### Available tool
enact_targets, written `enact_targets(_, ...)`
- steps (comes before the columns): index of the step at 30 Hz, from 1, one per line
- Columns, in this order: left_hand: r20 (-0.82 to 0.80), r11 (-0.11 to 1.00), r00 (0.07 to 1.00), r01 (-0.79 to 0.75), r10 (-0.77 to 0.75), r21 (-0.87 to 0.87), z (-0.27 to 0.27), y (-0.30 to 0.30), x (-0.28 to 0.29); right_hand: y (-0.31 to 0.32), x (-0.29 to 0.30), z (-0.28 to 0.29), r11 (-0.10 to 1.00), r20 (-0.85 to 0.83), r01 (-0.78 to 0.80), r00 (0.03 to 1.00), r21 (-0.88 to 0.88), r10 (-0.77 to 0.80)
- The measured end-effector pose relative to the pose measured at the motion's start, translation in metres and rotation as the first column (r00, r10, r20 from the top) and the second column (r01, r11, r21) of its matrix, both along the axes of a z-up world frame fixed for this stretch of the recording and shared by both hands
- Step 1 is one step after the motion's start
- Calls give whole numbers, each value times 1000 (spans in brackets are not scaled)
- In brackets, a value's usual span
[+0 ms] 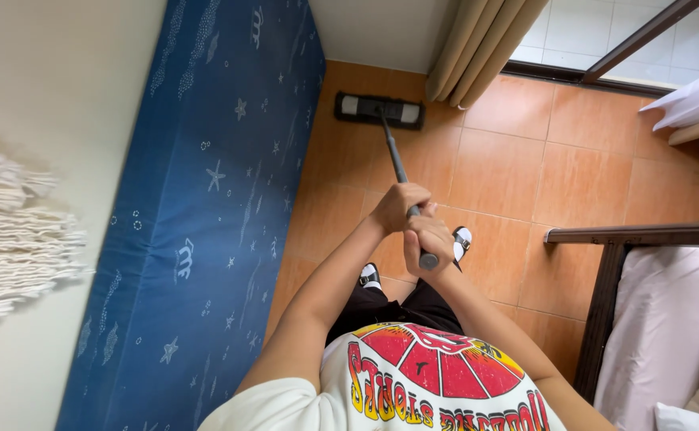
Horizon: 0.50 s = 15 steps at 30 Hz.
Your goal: The person dusts a bed with a feather duster, then switches to a flat mop to clean the tiled floor of a bedroom. They move around furniture, including a bed and a mattress leaning against the wall, to clean the entire area.
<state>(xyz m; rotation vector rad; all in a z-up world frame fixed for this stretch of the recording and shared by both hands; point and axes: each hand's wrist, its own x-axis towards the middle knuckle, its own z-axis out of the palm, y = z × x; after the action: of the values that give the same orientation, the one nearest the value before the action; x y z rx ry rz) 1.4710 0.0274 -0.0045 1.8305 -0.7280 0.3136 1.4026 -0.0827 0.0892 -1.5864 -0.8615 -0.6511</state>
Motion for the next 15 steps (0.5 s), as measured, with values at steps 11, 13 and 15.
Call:
enact_targets(11, -46, 973, 991, -114, 126, 202, -39, 18, 36, 8, 40, -57, 990, -108, 7, 994, -140, -22)
enact_targets(13, -108, 974, 983, -127, 149, 188, 4, 10, 11, 2, 28, -40, 989, -138, -7, 990, -151, -14)
enact_targets(15, -35, 989, 988, -151, 151, -7, 61, 9, -14, 2, 23, -19, 980, -152, 82, 982, -181, -110)
